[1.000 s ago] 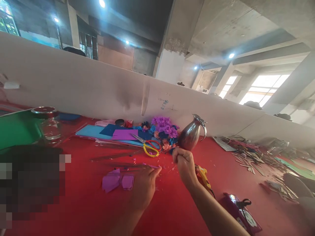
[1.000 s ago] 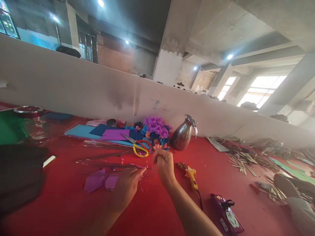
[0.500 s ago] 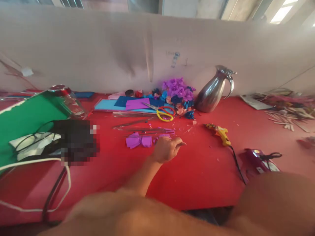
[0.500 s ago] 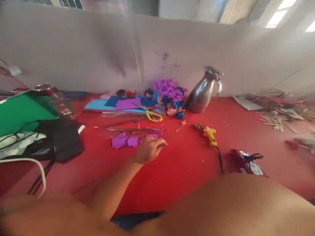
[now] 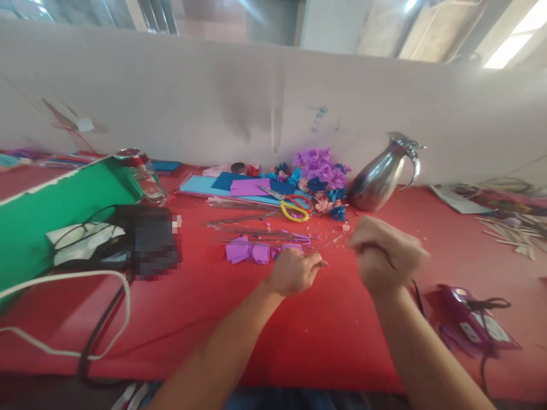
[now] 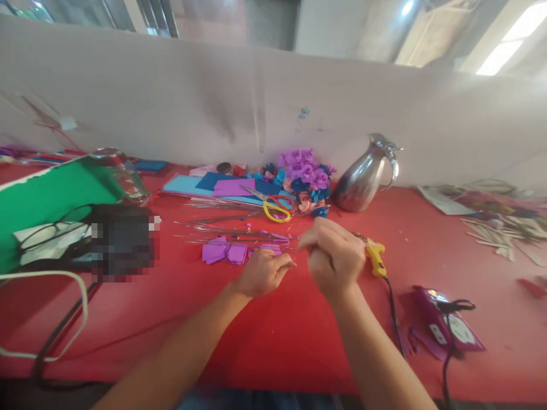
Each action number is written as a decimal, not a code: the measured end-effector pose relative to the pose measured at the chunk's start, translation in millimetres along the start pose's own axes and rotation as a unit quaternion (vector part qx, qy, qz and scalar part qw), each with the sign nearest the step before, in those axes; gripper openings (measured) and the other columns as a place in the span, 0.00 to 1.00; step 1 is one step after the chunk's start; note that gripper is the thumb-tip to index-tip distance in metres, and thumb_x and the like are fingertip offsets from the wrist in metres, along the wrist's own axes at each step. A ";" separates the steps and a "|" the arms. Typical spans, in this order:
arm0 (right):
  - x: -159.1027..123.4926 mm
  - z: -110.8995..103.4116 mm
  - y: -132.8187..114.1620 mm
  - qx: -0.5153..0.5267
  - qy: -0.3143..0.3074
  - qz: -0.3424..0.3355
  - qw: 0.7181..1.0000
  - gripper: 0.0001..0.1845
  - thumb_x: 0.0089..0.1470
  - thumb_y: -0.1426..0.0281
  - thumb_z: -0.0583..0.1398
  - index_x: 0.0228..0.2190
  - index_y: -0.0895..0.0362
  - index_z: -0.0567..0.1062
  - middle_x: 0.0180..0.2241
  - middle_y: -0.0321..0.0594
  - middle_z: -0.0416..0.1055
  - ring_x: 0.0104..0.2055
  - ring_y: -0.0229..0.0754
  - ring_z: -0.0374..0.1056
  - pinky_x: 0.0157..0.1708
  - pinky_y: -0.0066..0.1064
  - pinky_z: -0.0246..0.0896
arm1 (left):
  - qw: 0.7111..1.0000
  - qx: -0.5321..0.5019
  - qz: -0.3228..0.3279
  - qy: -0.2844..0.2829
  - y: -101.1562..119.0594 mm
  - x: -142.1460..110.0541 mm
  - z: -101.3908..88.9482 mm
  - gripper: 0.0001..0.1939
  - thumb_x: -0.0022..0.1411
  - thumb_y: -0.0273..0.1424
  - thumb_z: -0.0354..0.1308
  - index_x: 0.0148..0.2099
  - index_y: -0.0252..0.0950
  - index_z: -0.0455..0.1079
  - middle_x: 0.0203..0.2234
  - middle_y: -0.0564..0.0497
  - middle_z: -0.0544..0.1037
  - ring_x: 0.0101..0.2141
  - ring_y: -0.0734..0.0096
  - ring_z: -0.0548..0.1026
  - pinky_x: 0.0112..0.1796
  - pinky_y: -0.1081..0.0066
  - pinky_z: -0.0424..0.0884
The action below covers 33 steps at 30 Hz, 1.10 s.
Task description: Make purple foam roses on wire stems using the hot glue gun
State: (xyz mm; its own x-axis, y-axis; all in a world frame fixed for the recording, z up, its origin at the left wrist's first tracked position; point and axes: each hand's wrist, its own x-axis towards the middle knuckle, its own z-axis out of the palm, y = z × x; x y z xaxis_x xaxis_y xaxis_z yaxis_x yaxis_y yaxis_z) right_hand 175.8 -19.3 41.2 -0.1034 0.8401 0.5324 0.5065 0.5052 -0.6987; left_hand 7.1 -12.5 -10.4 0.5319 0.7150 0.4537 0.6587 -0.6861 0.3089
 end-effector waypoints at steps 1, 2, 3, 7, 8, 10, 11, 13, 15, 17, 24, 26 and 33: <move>5.6 5.4 8.2 -0.002 0.075 0.004 0.997 0.21 0.57 0.73 0.47 0.20 0.46 0.73 0.21 0.38 0.66 0.28 0.47 0.68 0.30 0.40 0.63 | 1.000 -0.008 -0.013 0.011 -1.3 0.1 -0.5 0.17 0.68 0.37 0.47 0.33 0.36 0.73 0.18 0.48 0.75 0.22 0.65 0.74 0.27 0.70 0.63; 9.4 11.5 17.2 -0.007 0.110 0.021 0.994 0.21 0.55 0.74 0.47 0.19 0.47 0.71 0.19 0.38 0.65 0.27 0.47 0.67 0.29 0.39 0.62 | 0.999 -0.024 -0.033 0.027 -3.4 0.8 -1.9 0.16 0.67 0.36 0.47 0.32 0.37 0.72 0.18 0.49 0.75 0.22 0.66 0.74 0.27 0.70 0.63; 11.4 17.9 26.6 -0.019 0.115 0.035 0.993 0.20 0.53 0.75 0.47 0.18 0.47 0.71 0.18 0.38 0.66 0.26 0.47 0.67 0.28 0.39 0.61 | 0.995 -0.048 -0.064 0.052 -6.5 1.9 -4.4 0.16 0.67 0.35 0.48 0.31 0.37 0.72 0.19 0.49 0.75 0.23 0.67 0.74 0.28 0.71 0.63; 9.5 35.9 53.8 -0.084 0.018 0.031 0.996 0.16 0.48 0.78 0.50 0.21 0.50 0.73 0.22 0.37 0.71 0.26 0.43 0.67 0.29 0.35 0.61 | 0.902 -0.188 -0.264 0.284 -33.0 9.2 -21.7 0.15 0.66 0.33 0.46 0.31 0.37 0.70 0.21 0.52 0.73 0.25 0.71 0.72 0.29 0.74 0.63; 9.1 38.0 56.1 -0.101 0.004 0.024 0.995 0.16 0.48 0.78 0.50 0.23 0.51 0.74 0.24 0.37 0.73 0.27 0.43 0.67 0.29 0.34 0.61 | 0.864 -0.207 -0.306 0.341 -42.7 10.4 -26.2 0.14 0.66 0.33 0.46 0.32 0.37 0.70 0.18 0.54 0.69 0.22 0.73 0.69 0.27 0.74 0.62; 10.2 40.7 56.1 -0.134 -0.009 0.007 0.991 0.15 0.49 0.77 0.51 0.27 0.53 0.76 0.27 0.39 0.75 0.31 0.44 0.67 0.32 0.34 0.61 | 0.792 -0.254 -0.360 0.422 -62.8 10.7 -33.0 0.13 0.66 0.34 0.45 0.34 0.37 0.69 0.15 0.58 0.62 0.18 0.75 0.64 0.23 0.75 0.59; 11.3 41.7 54.7 -0.150 -0.016 0.000 0.988 0.14 0.49 0.77 0.52 0.28 0.54 0.77 0.28 0.40 0.76 0.33 0.45 0.67 0.35 0.35 0.61 | 0.767 -0.262 -0.369 0.455 -71.9 9.8 -35.0 0.11 0.64 0.32 0.47 0.34 0.37 0.69 0.15 0.58 0.63 0.19 0.75 0.64 0.23 0.76 0.59; 13.3 43.5 50.9 -0.185 -0.043 -0.014 0.982 0.12 0.50 0.75 0.55 0.30 0.55 0.79 0.31 0.41 0.77 0.37 0.47 0.66 0.40 0.36 0.60 | 0.736 -0.257 -0.378 0.499 -85.7 6.8 -36.6 0.06 0.60 0.30 0.51 0.38 0.36 0.69 0.19 0.57 0.67 0.22 0.75 0.67 0.26 0.76 0.62; 13.6 45.1 47.0 -0.209 -0.080 -0.024 0.974 0.10 0.50 0.73 0.58 0.31 0.54 0.80 0.34 0.41 0.78 0.40 0.48 0.65 0.43 0.37 0.59 | 0.752 -0.235 -0.382 0.483 -90.9 4.1 -36.1 0.08 0.56 0.30 0.55 0.39 0.36 0.71 0.23 0.55 0.72 0.26 0.73 0.70 0.29 0.74 0.64; 12.1 46.7 43.5 -0.221 -0.118 -0.039 0.967 0.10 0.50 0.71 0.60 0.33 0.52 0.80 0.36 0.40 0.78 0.42 0.48 0.64 0.45 0.39 0.57 | 0.801 -0.198 -0.376 0.422 -87.5 3.3 -35.1 0.07 0.54 0.31 0.57 0.36 0.36 0.74 0.27 0.53 0.75 0.27 0.72 0.71 0.31 0.73 0.65; 7.5 54.6 38.2 -0.253 -0.168 -0.062 0.951 0.10 0.49 0.73 0.61 0.34 0.50 0.80 0.36 0.41 0.77 0.43 0.50 0.63 0.43 0.41 0.55 | 0.933 -0.188 -0.292 0.090 -59.7 10.2 -37.9 0.04 0.53 0.28 0.60 0.32 0.38 0.77 0.28 0.52 0.80 0.27 0.70 0.73 0.33 0.72 0.68; 7.6 57.3 39.9 -0.244 -0.162 -0.053 0.955 0.09 0.50 0.74 0.60 0.32 0.51 0.80 0.35 0.41 0.77 0.43 0.50 0.63 0.42 0.41 0.55 | 0.943 -0.167 -0.284 0.049 -58.6 10.6 -38.7 0.05 0.54 0.27 0.59 0.32 0.38 0.77 0.30 0.51 0.81 0.30 0.68 0.75 0.35 0.70 0.69; 8.3 65.5 52.1 -0.120 -0.112 0.023 0.986 0.09 0.48 0.77 0.59 0.29 0.54 0.78 0.32 0.40 0.77 0.40 0.47 0.66 0.43 0.38 0.60 | 0.949 -0.076 -0.302 0.049 -61.2 9.2 -41.3 0.08 0.56 0.24 0.57 0.33 0.37 0.78 0.34 0.47 0.81 0.37 0.61 0.77 0.41 0.66 0.70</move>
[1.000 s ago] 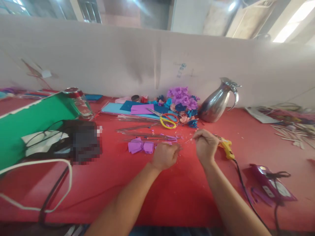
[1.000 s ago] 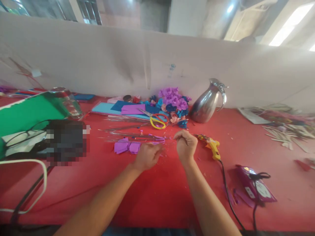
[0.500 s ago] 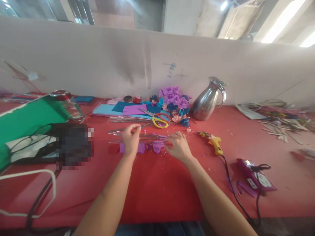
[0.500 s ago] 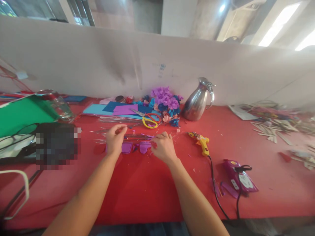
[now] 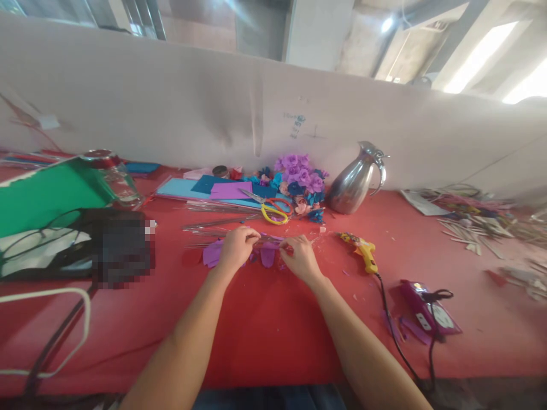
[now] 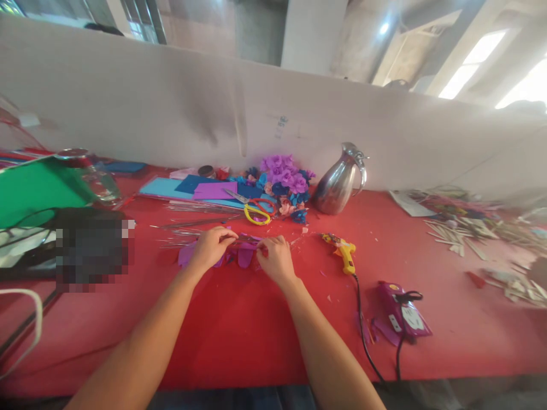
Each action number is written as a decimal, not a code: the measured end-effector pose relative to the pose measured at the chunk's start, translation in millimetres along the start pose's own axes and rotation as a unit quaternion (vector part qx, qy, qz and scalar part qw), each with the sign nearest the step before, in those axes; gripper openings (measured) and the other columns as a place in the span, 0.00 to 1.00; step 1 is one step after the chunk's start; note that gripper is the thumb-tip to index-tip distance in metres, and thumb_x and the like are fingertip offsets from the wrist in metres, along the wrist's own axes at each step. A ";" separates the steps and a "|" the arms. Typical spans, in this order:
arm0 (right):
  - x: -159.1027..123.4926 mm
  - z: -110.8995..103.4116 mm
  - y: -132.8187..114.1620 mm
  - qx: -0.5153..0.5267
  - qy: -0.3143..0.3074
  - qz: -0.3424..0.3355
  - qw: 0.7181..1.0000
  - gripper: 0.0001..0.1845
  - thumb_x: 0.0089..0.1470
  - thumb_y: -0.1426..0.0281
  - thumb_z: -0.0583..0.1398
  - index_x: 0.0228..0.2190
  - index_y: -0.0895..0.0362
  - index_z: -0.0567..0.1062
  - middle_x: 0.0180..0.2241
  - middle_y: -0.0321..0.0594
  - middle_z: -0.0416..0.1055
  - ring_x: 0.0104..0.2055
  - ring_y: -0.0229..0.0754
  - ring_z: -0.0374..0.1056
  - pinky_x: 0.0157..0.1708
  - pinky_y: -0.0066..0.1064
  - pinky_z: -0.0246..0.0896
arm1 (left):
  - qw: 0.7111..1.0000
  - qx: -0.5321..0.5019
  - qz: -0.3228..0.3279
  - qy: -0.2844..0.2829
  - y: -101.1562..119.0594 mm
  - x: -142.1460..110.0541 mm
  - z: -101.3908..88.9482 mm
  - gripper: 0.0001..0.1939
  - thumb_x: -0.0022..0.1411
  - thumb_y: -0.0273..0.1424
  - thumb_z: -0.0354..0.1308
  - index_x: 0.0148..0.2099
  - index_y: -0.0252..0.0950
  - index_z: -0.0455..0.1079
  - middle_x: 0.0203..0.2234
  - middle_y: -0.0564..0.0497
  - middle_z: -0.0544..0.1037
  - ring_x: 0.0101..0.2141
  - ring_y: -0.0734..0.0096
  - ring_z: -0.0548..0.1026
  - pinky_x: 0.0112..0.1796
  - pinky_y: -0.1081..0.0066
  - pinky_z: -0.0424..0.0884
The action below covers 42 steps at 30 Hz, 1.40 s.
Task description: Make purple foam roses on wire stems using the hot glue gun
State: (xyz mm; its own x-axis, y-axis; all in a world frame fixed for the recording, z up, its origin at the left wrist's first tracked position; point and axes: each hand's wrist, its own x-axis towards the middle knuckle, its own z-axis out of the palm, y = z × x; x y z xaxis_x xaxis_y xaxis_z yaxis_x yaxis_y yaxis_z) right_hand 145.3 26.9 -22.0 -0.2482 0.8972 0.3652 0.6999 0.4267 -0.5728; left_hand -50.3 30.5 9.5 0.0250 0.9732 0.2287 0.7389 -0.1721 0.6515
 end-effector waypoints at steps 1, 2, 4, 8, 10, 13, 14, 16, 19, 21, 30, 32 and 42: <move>0.5 1.4 1.3 0.027 0.007 0.012 1.000 0.09 0.48 0.77 0.58 0.29 0.54 0.78 0.32 0.40 0.77 0.39 0.46 0.66 0.43 0.37 0.61 | 1.000 -0.007 -0.003 -0.004 0.3 0.1 0.3 0.08 0.56 0.23 0.57 0.33 0.37 0.78 0.34 0.47 0.82 0.37 0.61 0.78 0.41 0.66 0.70; 0.9 2.6 2.4 0.047 0.013 0.024 0.999 0.09 0.49 0.76 0.58 0.30 0.54 0.78 0.32 0.40 0.77 0.39 0.46 0.67 0.42 0.37 0.62 | 1.000 -0.022 -0.007 -0.011 0.5 0.1 1.0 0.08 0.56 0.23 0.57 0.34 0.37 0.78 0.34 0.47 0.82 0.37 0.62 0.78 0.41 0.66 0.71; 1.8 4.6 4.7 0.069 0.020 0.043 0.996 0.09 0.50 0.74 0.57 0.31 0.54 0.78 0.31 0.40 0.77 0.37 0.45 0.68 0.40 0.35 0.63 | 0.997 -0.072 -0.023 -0.032 0.4 0.4 3.5 0.10 0.55 0.22 0.57 0.37 0.37 0.78 0.34 0.48 0.82 0.35 0.64 0.78 0.40 0.67 0.72; 3.6 6.3 9.6 0.084 0.023 0.062 0.994 0.08 0.50 0.72 0.57 0.30 0.55 0.78 0.30 0.39 0.77 0.36 0.45 0.70 0.37 0.34 0.64 | 0.979 -0.177 -0.056 -0.087 -3.6 1.6 11.0 0.16 0.51 0.20 0.60 0.43 0.37 0.77 0.35 0.48 0.83 0.35 0.66 0.80 0.39 0.68 0.74; 4.3 6.6 11.5 0.094 0.025 0.067 0.993 0.08 0.50 0.71 0.57 0.30 0.54 0.78 0.30 0.39 0.78 0.35 0.45 0.71 0.37 0.34 0.64 | 0.978 -0.181 -0.054 -0.089 -6.8 2.2 14.9 0.17 0.50 0.20 0.61 0.43 0.37 0.77 0.35 0.48 0.83 0.35 0.66 0.80 0.40 0.67 0.74; 4.9 7.0 12.4 0.115 0.030 0.074 0.990 0.09 0.50 0.70 0.57 0.30 0.55 0.78 0.30 0.39 0.78 0.34 0.44 0.72 0.36 0.34 0.65 | 0.984 -0.160 -0.043 -0.071 -10.2 2.4 20.1 0.15 0.50 0.22 0.61 0.42 0.38 0.77 0.36 0.49 0.83 0.35 0.65 0.79 0.40 0.67 0.74; 5.0 7.1 12.4 0.122 0.033 0.076 0.989 0.09 0.49 0.70 0.57 0.30 0.55 0.78 0.30 0.39 0.78 0.33 0.44 0.73 0.36 0.34 0.65 | 0.984 -0.162 -0.041 -0.068 -10.7 2.3 21.3 0.15 0.51 0.23 0.61 0.42 0.38 0.77 0.35 0.48 0.83 0.35 0.65 0.79 0.40 0.67 0.74; 5.5 6.8 12.7 0.136 0.036 0.078 0.987 0.10 0.49 0.70 0.57 0.31 0.55 0.78 0.30 0.39 0.79 0.33 0.43 0.73 0.35 0.33 0.66 | 0.981 -0.176 -0.037 -0.074 -10.8 1.9 22.0 0.16 0.51 0.25 0.61 0.44 0.38 0.77 0.36 0.48 0.83 0.35 0.65 0.79 0.39 0.67 0.74; 6.4 4.6 15.1 0.149 0.046 0.085 0.984 0.11 0.49 0.69 0.57 0.32 0.54 0.78 0.31 0.38 0.80 0.33 0.43 0.74 0.36 0.33 0.67 | 0.987 -0.143 -0.017 -0.071 -10.9 1.6 16.7 0.16 0.52 0.25 0.61 0.44 0.39 0.77 0.36 0.49 0.82 0.36 0.64 0.78 0.40 0.67 0.73; 6.7 2.4 17.4 0.152 0.060 0.095 0.982 0.11 0.48 0.69 0.57 0.31 0.54 0.78 0.31 0.38 0.80 0.33 0.44 0.74 0.37 0.34 0.66 | 0.998 -0.044 -0.008 -0.046 -12.3 1.8 9.7 0.12 0.52 0.24 0.61 0.39 0.40 0.78 0.37 0.48 0.81 0.37 0.63 0.78 0.41 0.67 0.71; 3.4 -6.7 5.9 0.147 0.113 0.102 0.977 0.08 0.49 0.66 0.59 0.29 0.52 0.79 0.31 0.38 0.79 0.36 0.46 0.70 0.40 0.37 0.63 | 0.993 0.048 0.045 -0.093 -5.0 -0.3 -7.0 0.06 0.54 0.23 0.61 0.32 0.38 0.78 0.31 0.49 0.78 0.35 0.64 0.76 0.38 0.69 0.68; 3.2 -9.2 2.0 0.133 0.122 0.079 0.980 0.08 0.49 0.67 0.60 0.28 0.52 0.80 0.30 0.38 0.79 0.36 0.46 0.70 0.41 0.37 0.63 | 0.991 0.041 0.060 -0.116 -2.9 -1.1 -6.3 0.06 0.53 0.23 0.61 0.31 0.39 0.78 0.31 0.50 0.78 0.35 0.64 0.76 0.38 0.69 0.68; -1.3 -3.3 -5.8 0.088 0.091 -0.043 0.991 0.07 0.52 0.73 0.62 0.28 0.50 0.81 0.29 0.38 0.78 0.35 0.46 0.67 0.38 0.37 0.63 | 0.988 0.131 0.055 -0.057 -5.2 -2.9 3.7 0.09 0.56 0.23 0.58 0.32 0.39 0.78 0.32 0.48 0.75 0.37 0.62 0.74 0.39 0.67 0.66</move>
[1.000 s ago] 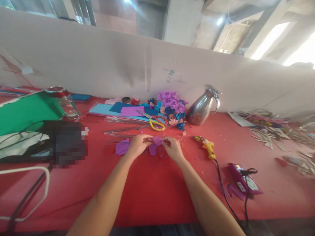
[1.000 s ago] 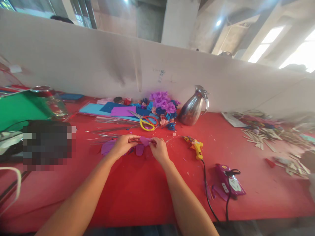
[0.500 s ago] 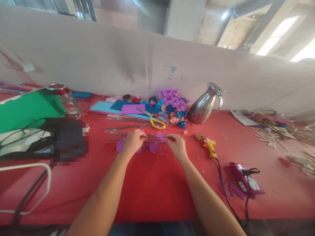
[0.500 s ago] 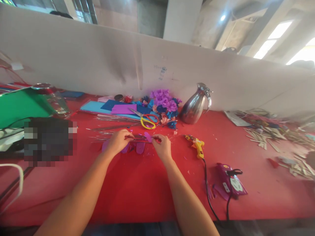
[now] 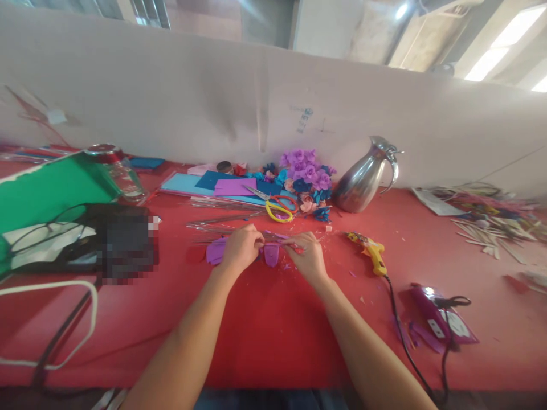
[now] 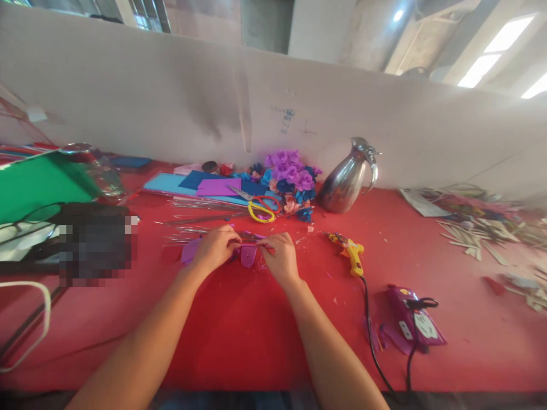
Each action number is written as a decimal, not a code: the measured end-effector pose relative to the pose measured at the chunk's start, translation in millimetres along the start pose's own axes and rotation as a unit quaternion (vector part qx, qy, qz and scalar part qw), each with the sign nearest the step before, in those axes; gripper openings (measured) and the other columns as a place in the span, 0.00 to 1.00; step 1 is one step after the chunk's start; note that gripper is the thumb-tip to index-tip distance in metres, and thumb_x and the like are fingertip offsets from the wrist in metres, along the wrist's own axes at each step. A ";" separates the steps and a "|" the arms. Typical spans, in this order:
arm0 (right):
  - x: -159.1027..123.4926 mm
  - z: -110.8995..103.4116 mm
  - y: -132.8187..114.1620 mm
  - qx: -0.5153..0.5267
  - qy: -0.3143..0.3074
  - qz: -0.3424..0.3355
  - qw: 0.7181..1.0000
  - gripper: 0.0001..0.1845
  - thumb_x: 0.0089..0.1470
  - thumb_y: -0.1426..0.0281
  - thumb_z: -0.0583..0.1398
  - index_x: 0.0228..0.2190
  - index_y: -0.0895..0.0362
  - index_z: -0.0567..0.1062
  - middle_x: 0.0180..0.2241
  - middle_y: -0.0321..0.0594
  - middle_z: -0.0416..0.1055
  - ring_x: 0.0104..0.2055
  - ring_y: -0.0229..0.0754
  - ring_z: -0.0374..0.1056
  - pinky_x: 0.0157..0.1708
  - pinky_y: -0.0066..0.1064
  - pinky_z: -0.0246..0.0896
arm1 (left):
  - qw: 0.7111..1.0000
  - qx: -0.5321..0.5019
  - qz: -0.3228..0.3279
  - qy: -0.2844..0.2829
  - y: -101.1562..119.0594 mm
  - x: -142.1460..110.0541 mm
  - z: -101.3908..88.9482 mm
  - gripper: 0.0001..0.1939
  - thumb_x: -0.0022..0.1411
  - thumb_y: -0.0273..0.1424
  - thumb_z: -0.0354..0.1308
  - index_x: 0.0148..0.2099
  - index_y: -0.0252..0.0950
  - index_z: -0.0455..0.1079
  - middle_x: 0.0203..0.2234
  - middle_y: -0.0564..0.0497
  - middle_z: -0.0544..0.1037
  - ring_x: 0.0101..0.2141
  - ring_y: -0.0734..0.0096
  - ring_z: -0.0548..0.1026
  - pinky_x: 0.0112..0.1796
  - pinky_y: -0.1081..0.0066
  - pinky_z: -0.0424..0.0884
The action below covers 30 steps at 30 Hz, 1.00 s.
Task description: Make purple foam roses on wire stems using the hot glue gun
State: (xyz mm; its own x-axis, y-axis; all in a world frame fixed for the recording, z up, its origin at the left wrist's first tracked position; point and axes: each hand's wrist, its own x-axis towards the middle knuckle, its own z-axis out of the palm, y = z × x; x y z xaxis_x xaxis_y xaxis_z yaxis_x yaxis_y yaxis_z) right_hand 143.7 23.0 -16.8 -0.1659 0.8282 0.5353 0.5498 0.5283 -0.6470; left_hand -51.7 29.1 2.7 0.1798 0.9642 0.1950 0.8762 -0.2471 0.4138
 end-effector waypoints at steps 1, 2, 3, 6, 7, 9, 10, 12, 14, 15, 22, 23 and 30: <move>-1.1 1.1 -0.6 -0.008 0.006 -0.005 1.000 0.07 0.53 0.73 0.62 0.28 0.50 0.81 0.29 0.38 0.78 0.35 0.46 0.67 0.39 0.37 0.63 | 1.000 0.004 0.000 -0.002 1.1 -0.3 1.5 0.09 0.56 0.22 0.57 0.32 0.39 0.78 0.32 0.48 0.75 0.37 0.62 0.74 0.38 0.68 0.66; -2.3 2.4 -1.4 -0.016 0.008 -0.012 1.000 0.08 0.53 0.72 0.62 0.29 0.50 0.81 0.30 0.38 0.78 0.36 0.46 0.67 0.39 0.37 0.63 | 1.000 0.007 -0.001 -0.006 2.0 -0.6 2.9 0.09 0.56 0.21 0.57 0.31 0.38 0.77 0.32 0.48 0.75 0.37 0.63 0.73 0.38 0.68 0.66; -3.7 3.8 -2.4 -0.025 0.005 -0.020 0.999 0.08 0.54 0.72 0.61 0.29 0.50 0.81 0.30 0.38 0.78 0.36 0.46 0.67 0.40 0.37 0.63 | 1.000 0.007 -0.001 -0.010 2.5 -0.8 4.2 0.10 0.56 0.20 0.56 0.31 0.38 0.77 0.32 0.48 0.74 0.36 0.63 0.73 0.38 0.68 0.66; -7.8 9.4 -5.8 -0.043 -0.024 -0.055 0.997 0.09 0.55 0.73 0.61 0.32 0.50 0.81 0.32 0.38 0.78 0.38 0.46 0.65 0.41 0.37 0.62 | 1.000 0.003 0.001 -0.012 2.2 -0.7 6.7 0.11 0.54 0.18 0.55 0.31 0.37 0.76 0.31 0.48 0.74 0.36 0.64 0.73 0.38 0.69 0.65; -8.8 11.4 -6.8 -0.048 -0.034 -0.067 0.996 0.09 0.56 0.73 0.60 0.33 0.50 0.82 0.32 0.39 0.78 0.38 0.46 0.65 0.42 0.37 0.62 | 1.000 -0.001 0.001 -0.012 1.6 -0.5 7.1 0.11 0.54 0.18 0.54 0.31 0.37 0.75 0.31 0.48 0.74 0.36 0.64 0.73 0.38 0.69 0.65; -10.0 15.1 -8.5 -0.065 -0.051 -0.093 0.992 0.10 0.56 0.73 0.60 0.35 0.50 0.82 0.33 0.39 0.78 0.39 0.46 0.64 0.42 0.36 0.61 | 1.000 -0.010 -0.004 -0.012 0.1 0.2 7.2 0.11 0.53 0.17 0.54 0.29 0.36 0.74 0.31 0.48 0.75 0.36 0.64 0.73 0.37 0.69 0.65; -10.1 16.5 -9.0 -0.076 -0.056 -0.105 0.990 0.11 0.57 0.73 0.59 0.36 0.50 0.82 0.34 0.40 0.77 0.39 0.46 0.64 0.43 0.37 0.61 | 1.000 -0.013 -0.009 -0.013 -0.7 0.6 7.0 0.12 0.53 0.17 0.53 0.29 0.36 0.74 0.31 0.48 0.75 0.35 0.64 0.73 0.37 0.69 0.65; -9.5 18.3 -9.8 -0.098 -0.065 -0.122 0.986 0.12 0.59 0.72 0.58 0.37 0.50 0.81 0.35 0.41 0.77 0.41 0.47 0.63 0.43 0.37 0.60 | 1.000 -0.019 -0.017 -0.011 -2.2 1.1 5.9 0.12 0.52 0.16 0.53 0.28 0.36 0.73 0.31 0.48 0.75 0.35 0.65 0.73 0.36 0.70 0.65; -8.4 18.6 -10.2 -0.116 -0.074 -0.133 0.981 0.12 0.60 0.72 0.57 0.38 0.50 0.81 0.36 0.41 0.77 0.42 0.47 0.62 0.43 0.37 0.59 | 0.999 -0.023 -0.022 -0.008 -3.5 1.6 4.3 0.12 0.52 0.17 0.52 0.28 0.36 0.73 0.31 0.48 0.75 0.35 0.65 0.73 0.36 0.70 0.65; -7.9 18.3 -10.3 -0.125 -0.080 -0.138 0.979 0.13 0.61 0.73 0.56 0.38 0.50 0.81 0.37 0.41 0.77 0.42 0.46 0.62 0.43 0.37 0.58 | 0.999 -0.025 -0.025 -0.007 -4.1 1.8 3.4 0.12 0.52 0.17 0.52 0.29 0.36 0.73 0.31 0.48 0.75 0.35 0.65 0.73 0.37 0.70 0.65; -6.1 16.1 -14.3 -0.219 -0.126 -0.117 0.960 0.13 0.58 0.75 0.58 0.37 0.50 0.80 0.38 0.42 0.77 0.43 0.49 0.61 0.42 0.39 0.56 | 0.998 -0.019 -0.050 0.020 -6.9 3.4 -1.0 0.09 0.55 0.20 0.54 0.29 0.36 0.74 0.32 0.48 0.75 0.35 0.65 0.73 0.36 0.70 0.65; -6.2 16.3 -15.4 -0.225 -0.128 -0.113 0.959 0.14 0.57 0.76 0.57 0.38 0.50 0.80 0.39 0.43 0.76 0.43 0.49 0.61 0.42 0.39 0.56 | 0.998 -0.019 -0.050 0.015 -7.3 3.2 -0.8 0.09 0.55 0.20 0.54 0.30 0.36 0.74 0.32 0.48 0.75 0.35 0.65 0.74 0.36 0.70 0.65; -9.4 7.0 -17.5 -0.143 -0.106 -0.060 0.982 0.15 0.49 0.78 0.59 0.37 0.53 0.80 0.38 0.41 0.77 0.43 0.47 0.63 0.44 0.36 0.59 | 0.998 -0.020 -0.043 -0.045 -8.2 1.6 1.8 0.09 0.54 0.20 0.57 0.31 0.37 0.76 0.34 0.47 0.77 0.36 0.64 0.75 0.39 0.70 0.65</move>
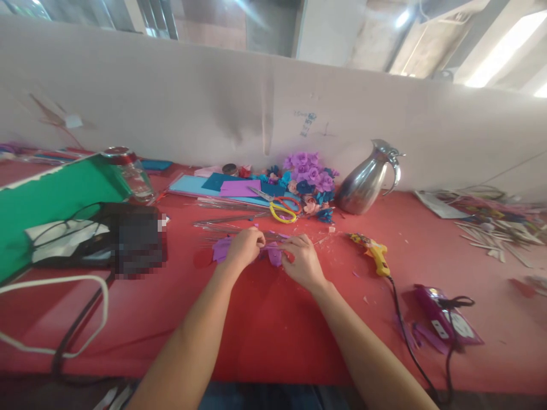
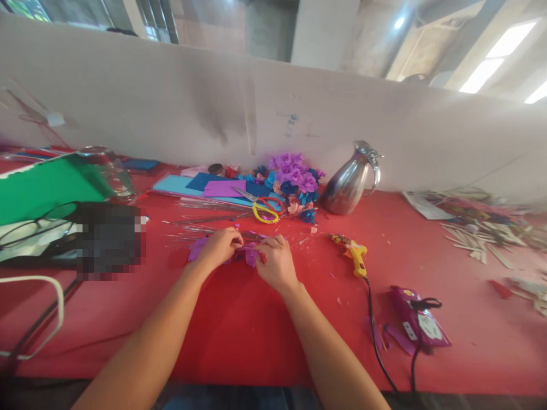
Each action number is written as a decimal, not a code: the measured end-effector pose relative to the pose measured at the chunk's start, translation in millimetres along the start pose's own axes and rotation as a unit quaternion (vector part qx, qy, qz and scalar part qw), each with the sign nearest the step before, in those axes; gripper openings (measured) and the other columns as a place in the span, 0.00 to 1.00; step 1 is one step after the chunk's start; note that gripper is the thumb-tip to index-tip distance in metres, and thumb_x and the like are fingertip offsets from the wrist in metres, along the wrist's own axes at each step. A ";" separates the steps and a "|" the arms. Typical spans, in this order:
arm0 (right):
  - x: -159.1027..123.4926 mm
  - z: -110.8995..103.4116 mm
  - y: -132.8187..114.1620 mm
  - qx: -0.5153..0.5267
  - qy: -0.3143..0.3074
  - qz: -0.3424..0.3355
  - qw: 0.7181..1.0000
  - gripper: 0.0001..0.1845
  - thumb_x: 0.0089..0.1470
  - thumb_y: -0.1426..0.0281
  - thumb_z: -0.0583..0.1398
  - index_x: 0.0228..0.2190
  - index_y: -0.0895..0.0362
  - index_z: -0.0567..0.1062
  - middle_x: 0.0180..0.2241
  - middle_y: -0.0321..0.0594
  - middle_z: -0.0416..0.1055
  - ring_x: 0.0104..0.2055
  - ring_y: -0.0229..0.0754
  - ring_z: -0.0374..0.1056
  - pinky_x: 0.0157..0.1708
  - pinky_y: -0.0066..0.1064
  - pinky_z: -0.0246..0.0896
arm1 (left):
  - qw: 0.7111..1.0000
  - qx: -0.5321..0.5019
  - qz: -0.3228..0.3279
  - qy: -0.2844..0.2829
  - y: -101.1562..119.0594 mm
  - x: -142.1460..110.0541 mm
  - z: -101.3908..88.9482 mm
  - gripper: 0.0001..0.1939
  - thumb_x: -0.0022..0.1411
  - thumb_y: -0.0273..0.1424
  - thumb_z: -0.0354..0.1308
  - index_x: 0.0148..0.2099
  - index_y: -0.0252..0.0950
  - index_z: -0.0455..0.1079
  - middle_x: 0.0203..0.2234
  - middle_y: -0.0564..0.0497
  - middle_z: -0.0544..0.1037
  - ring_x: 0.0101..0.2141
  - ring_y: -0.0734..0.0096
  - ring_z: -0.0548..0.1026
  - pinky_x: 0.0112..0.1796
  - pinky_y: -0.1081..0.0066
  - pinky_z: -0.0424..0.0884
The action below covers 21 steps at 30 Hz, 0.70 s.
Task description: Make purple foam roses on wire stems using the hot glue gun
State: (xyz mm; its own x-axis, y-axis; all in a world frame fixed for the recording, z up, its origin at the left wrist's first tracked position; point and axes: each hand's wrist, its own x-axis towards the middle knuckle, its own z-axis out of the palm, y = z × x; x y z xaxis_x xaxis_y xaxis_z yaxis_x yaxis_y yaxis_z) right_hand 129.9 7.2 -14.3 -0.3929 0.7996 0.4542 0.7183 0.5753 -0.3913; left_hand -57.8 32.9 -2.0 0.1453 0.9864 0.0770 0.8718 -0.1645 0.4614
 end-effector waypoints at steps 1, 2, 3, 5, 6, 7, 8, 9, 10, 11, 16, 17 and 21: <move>-1.2 -2.9 0.2 0.004 -0.013 -0.006 1.000 0.12 0.49 0.75 0.60 0.36 0.52 0.80 0.37 0.40 0.77 0.42 0.47 0.64 0.45 0.36 0.59 | 1.000 -0.005 0.004 0.001 0.7 -0.2 -0.2 0.09 0.55 0.20 0.57 0.32 0.37 0.76 0.35 0.47 0.77 0.36 0.64 0.75 0.39 0.70 0.66; -2.3 -5.9 0.0 0.000 -0.030 -0.017 0.999 0.10 0.48 0.72 0.62 0.35 0.52 0.80 0.36 0.39 0.78 0.42 0.48 0.64 0.45 0.37 0.59 | 1.000 -0.012 0.010 0.002 1.6 -0.4 -0.5 0.09 0.55 0.21 0.57 0.33 0.37 0.76 0.35 0.48 0.76 0.37 0.65 0.75 0.39 0.70 0.66; -3.2 -8.5 -0.8 -0.008 -0.048 -0.029 0.998 0.10 0.47 0.70 0.63 0.35 0.51 0.80 0.36 0.38 0.78 0.43 0.49 0.64 0.46 0.38 0.58 | 1.000 -0.018 0.019 0.001 2.6 -0.7 -0.6 0.09 0.55 0.21 0.57 0.33 0.37 0.77 0.35 0.48 0.76 0.37 0.65 0.75 0.39 0.71 0.66; -4.4 -12.0 -3.5 -0.035 -0.070 -0.052 0.996 0.11 0.46 0.67 0.65 0.36 0.50 0.79 0.36 0.38 0.78 0.43 0.50 0.65 0.47 0.40 0.57 | 0.999 -0.026 0.033 -0.003 4.4 -1.8 -0.3 0.09 0.55 0.22 0.57 0.34 0.37 0.77 0.34 0.48 0.76 0.36 0.65 0.75 0.39 0.70 0.67; -4.9 -12.6 -5.1 -0.048 -0.073 -0.061 0.994 0.11 0.47 0.67 0.64 0.36 0.51 0.79 0.36 0.38 0.78 0.43 0.50 0.66 0.47 0.40 0.56 | 0.999 -0.025 0.038 -0.007 5.1 -2.6 0.1 0.09 0.55 0.22 0.57 0.33 0.37 0.77 0.34 0.48 0.77 0.36 0.65 0.75 0.39 0.70 0.67; -5.2 -12.5 -6.8 -0.059 -0.071 -0.070 0.993 0.09 0.48 0.69 0.64 0.35 0.51 0.79 0.36 0.38 0.78 0.43 0.50 0.66 0.46 0.40 0.56 | 0.999 -0.024 0.041 -0.010 5.6 -3.5 0.5 0.09 0.54 0.21 0.57 0.33 0.37 0.77 0.34 0.48 0.77 0.37 0.64 0.75 0.40 0.70 0.67; -5.5 -11.7 -8.2 -0.067 -0.069 -0.078 0.992 0.08 0.49 0.70 0.63 0.34 0.51 0.79 0.36 0.38 0.79 0.43 0.49 0.67 0.46 0.40 0.55 | 0.999 -0.022 0.043 -0.011 6.1 -4.5 0.9 0.09 0.55 0.21 0.57 0.33 0.36 0.77 0.34 0.47 0.77 0.37 0.64 0.75 0.40 0.69 0.67; -5.9 -10.6 -9.5 -0.074 -0.066 -0.085 0.991 0.07 0.50 0.72 0.62 0.33 0.52 0.79 0.36 0.38 0.79 0.43 0.49 0.67 0.45 0.39 0.55 | 0.999 -0.021 0.044 -0.012 6.4 -5.5 1.1 0.09 0.55 0.21 0.57 0.33 0.36 0.78 0.34 0.47 0.78 0.37 0.64 0.75 0.40 0.69 0.67; -6.2 -9.2 -10.4 -0.079 -0.066 -0.092 0.990 0.07 0.50 0.73 0.61 0.31 0.53 0.78 0.34 0.39 0.78 0.42 0.49 0.67 0.44 0.39 0.55 | 0.999 -0.020 0.044 -0.013 6.8 -6.5 1.1 0.09 0.55 0.22 0.57 0.34 0.36 0.78 0.34 0.47 0.78 0.36 0.64 0.75 0.39 0.69 0.67; -6.5 -7.7 -11.0 -0.084 -0.067 -0.096 0.990 0.07 0.51 0.74 0.60 0.30 0.53 0.78 0.33 0.40 0.78 0.41 0.49 0.68 0.43 0.38 0.55 | 0.999 -0.018 0.044 -0.011 7.3 -7.4 0.9 0.09 0.56 0.22 0.57 0.34 0.37 0.78 0.34 0.48 0.78 0.36 0.64 0.75 0.39 0.69 0.68; -7.3 -1.9 -9.7 -0.084 -0.073 -0.096 0.989 0.08 0.50 0.76 0.59 0.25 0.55 0.77 0.29 0.41 0.77 0.38 0.48 0.68 0.39 0.36 0.56 | 0.999 -0.008 0.046 -0.014 10.3 -10.3 0.4 0.07 0.55 0.24 0.59 0.34 0.38 0.78 0.34 0.49 0.78 0.36 0.65 0.76 0.39 0.70 0.68; -7.4 -0.8 -8.8 -0.073 -0.071 -0.087 0.991 0.08 0.50 0.76 0.59 0.27 0.55 0.78 0.30 0.41 0.77 0.39 0.48 0.68 0.39 0.36 0.56 | 0.999 -0.005 0.045 -0.016 10.4 -10.5 1.1 0.07 0.55 0.24 0.60 0.34 0.38 0.78 0.34 0.48 0.78 0.36 0.65 0.76 0.39 0.70 0.69; -7.8 4.3 -3.9 -0.011 -0.068 -0.011 0.998 0.09 0.49 0.76 0.59 0.29 0.53 0.79 0.32 0.40 0.77 0.38 0.47 0.69 0.39 0.35 0.59 | 0.999 0.003 0.047 -0.022 8.5 -10.5 3.8 0.09 0.55 0.22 0.59 0.35 0.38 0.78 0.35 0.48 0.78 0.38 0.65 0.76 0.40 0.70 0.69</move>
State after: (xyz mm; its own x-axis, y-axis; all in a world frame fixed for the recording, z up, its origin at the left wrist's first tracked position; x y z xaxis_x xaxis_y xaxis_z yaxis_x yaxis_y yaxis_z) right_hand 127.6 -0.5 -19.7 -0.4824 0.8031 0.3497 0.7198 0.5910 -0.3643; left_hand -50.1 21.1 -2.2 0.2469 0.9657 0.0799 0.8565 -0.2560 0.4482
